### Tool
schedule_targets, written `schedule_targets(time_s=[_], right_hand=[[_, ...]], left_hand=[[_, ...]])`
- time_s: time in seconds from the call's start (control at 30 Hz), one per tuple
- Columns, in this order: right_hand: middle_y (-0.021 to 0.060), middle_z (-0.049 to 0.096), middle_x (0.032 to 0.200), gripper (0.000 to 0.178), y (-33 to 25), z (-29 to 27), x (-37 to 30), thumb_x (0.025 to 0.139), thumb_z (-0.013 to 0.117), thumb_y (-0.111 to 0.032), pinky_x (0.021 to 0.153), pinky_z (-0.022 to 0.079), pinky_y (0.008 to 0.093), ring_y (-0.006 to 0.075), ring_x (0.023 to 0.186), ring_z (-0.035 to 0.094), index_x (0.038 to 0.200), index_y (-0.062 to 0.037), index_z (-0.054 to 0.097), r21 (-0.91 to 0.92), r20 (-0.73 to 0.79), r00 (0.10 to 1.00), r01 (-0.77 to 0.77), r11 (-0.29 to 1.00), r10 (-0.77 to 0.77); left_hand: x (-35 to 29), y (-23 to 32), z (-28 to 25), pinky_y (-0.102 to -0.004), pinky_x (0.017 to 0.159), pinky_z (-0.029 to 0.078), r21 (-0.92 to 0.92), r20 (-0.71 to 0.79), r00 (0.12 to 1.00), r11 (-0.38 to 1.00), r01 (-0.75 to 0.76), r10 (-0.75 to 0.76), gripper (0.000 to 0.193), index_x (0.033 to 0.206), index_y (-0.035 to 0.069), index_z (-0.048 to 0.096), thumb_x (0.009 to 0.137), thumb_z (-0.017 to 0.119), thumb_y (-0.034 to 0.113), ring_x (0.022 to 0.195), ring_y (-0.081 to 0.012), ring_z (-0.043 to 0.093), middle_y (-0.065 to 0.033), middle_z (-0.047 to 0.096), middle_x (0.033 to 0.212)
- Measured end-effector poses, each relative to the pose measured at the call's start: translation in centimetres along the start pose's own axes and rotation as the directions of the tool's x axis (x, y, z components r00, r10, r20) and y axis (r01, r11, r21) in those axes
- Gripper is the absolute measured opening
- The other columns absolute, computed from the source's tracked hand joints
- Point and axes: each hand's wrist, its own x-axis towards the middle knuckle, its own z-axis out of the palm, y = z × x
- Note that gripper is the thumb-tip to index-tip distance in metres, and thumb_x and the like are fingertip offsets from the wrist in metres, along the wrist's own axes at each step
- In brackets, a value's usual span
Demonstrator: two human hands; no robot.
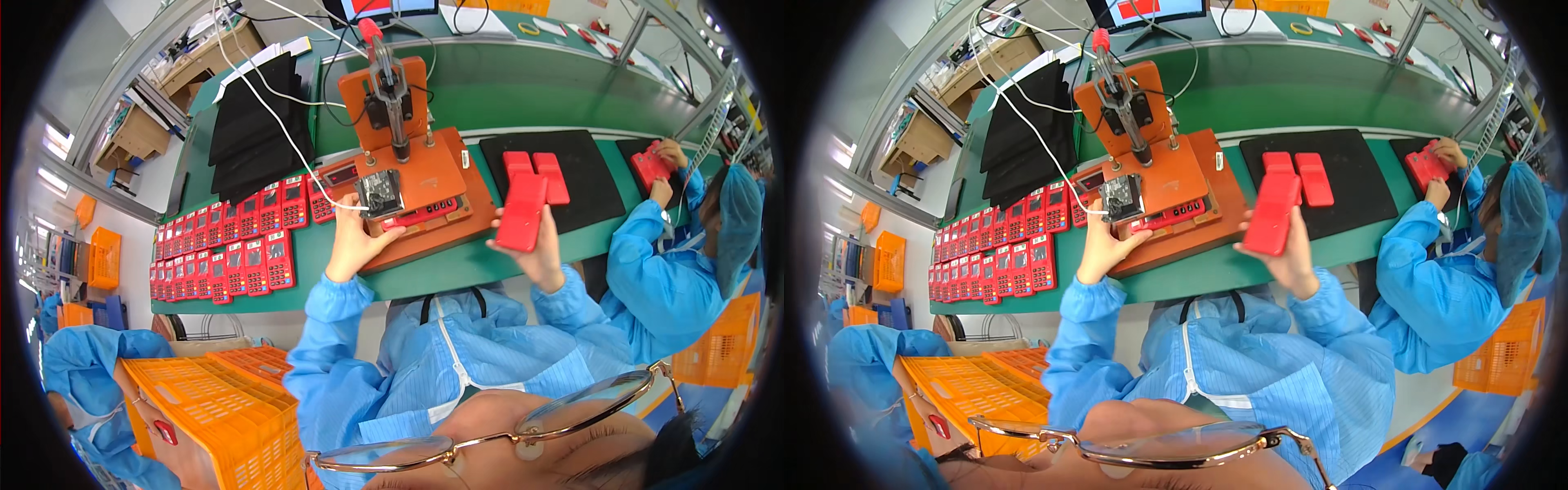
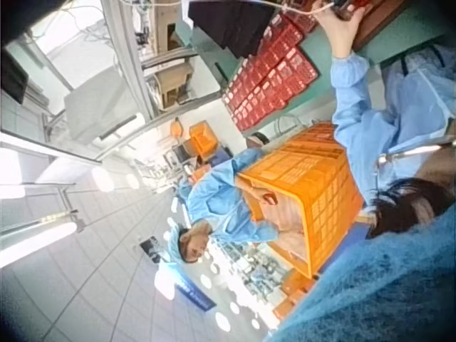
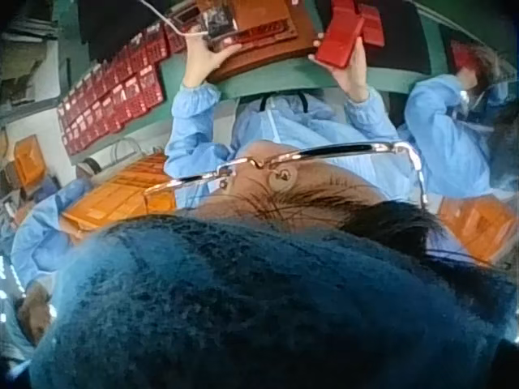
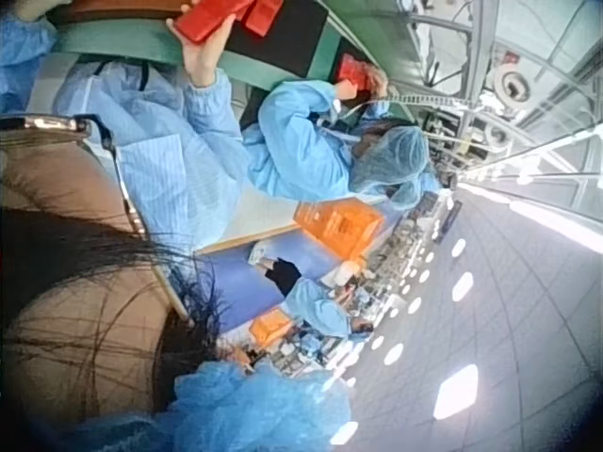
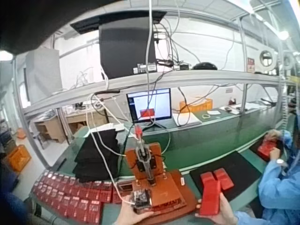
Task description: The person places a black mat on the workbench, then repeatedly places handheld devices into a manual press, operates the press lever, attaches covers onto the devices by hand, and lays the assembled units onto the mat.
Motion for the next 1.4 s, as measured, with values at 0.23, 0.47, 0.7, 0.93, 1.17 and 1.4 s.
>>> schedule_targets(time_s=[0.23, 0.47, 0.7, 0.93, 1.17, 1.4], right_hand=[[0.013, 0.046, 0.126, 0.049, -4.9, -1.7, 1.7, 0.094, 0.047, -0.03, 0.094, 0.043, 0.0404, 0.0253, 0.112, 0.05, 0.134, -0.004, 0.036, -0.801, 0.232, 0.937, 0.336, 0.495, -0.261], [0.0215, 0.041, 0.128, 0.047, -2.8, 2.6, 8.5, 0.084, 0.061, -0.029, 0.098, 0.032, 0.0446, 0.0368, 0.114, 0.042, 0.126, -0.0103, 0.05, -0.493, 0.742, 0.608, 0.78, -0.385, 0.283], [0.0179, 0.048, 0.123, 0.04, 2.9, 6.4, 12.4, 0.086, 0.057, -0.033, 0.1, 0.03, 0.048, 0.0381, 0.116, 0.042, 0.115, -0.0057, 0.055, -0.457, 0.776, 0.532, 0.844, -0.28, 0.337], [0.0178, 0.049, 0.122, 0.042, -2.9, 6.0, 10.5, 0.086, 0.058, -0.03, 0.095, 0.039, 0.0419, 0.0346, 0.113, 0.047, 0.118, -0.0031, 0.053, -0.381, 0.75, 0.545, 0.82, -0.427, 0.376], [0.0117, 0.055, 0.117, 0.045, -9.6, 16.2, 15.7, 0.093, 0.049, -0.023, 0.093, 0.042, 0.0347, 0.0204, 0.111, 0.051, 0.133, -0.0048, 0.039, -0.664, 0.722, 0.651, 0.747, 0.029, -0.234], [0.0096, 0.054, 0.093, 0.041, -5.4, 23.0, 15.0, 0.087, 0.06, -0.028, 0.079, 0.043, 0.0289, 0.018, 0.089, 0.053, 0.121, -0.0067, 0.049, -0.134, 0.868, 0.182, 0.982, 0.135, -0.461]], left_hand=[[1.3, -1.9, -0.2, -0.0318, 0.082, 0.05, -0.424, 0.023, 0.999, 0.905, 0.045, -0.039, 0.065, 0.103, -0.004, 0.058, 0.051, 0.087, 0.022, 0.091, -0.0217, 0.062, -0.0125, 0.063, 0.1], [-7.6, -2.4, -0.5, -0.0409, 0.1, 0.038, -0.954, -0.259, 0.784, 0.024, -0.299, -0.564, 0.063, 0.115, 0.0, 0.047, 0.077, 0.06, 0.048, 0.109, -0.0247, 0.05, -0.01, 0.054, 0.109], [-10.7, 0.2, -2.3, -0.0298, 0.074, 0.041, -0.838, -0.093, 0.797, -0.385, -0.386, -0.597, 0.05, 0.11, 0.001, 0.042, 0.083, 0.054, 0.041, 0.079, -0.0149, 0.046, -0.0059, 0.045, 0.086], [-11.9, 1.1, -2.9, -0.0286, 0.069, 0.038, -0.86, -0.067, 0.837, -0.393, -0.325, -0.544, 0.047, 0.11, 0.001, 0.041, 0.083, 0.054, 0.036, 0.073, -0.0141, 0.041, -0.0052, 0.042, 0.083], [-6.8, 4.4, -4.3, -0.0267, 0.069, 0.035, -0.976, -0.028, 0.952, -0.198, -0.092, -0.306, 0.053, 0.109, 0.005, 0.04, 0.07, 0.06, 0.035, 0.072, -0.0115, 0.041, -0.0008, 0.039, 0.082], [-4.3, 7.2, -4.5, -0.027, 0.068, 0.036, -0.986, -0.152, 0.97, -0.036, -0.161, -0.189, 0.052, 0.102, 0.007, 0.04, 0.066, 0.066, 0.035, 0.071, -0.0124, 0.042, -0.0021, 0.041, 0.082]])
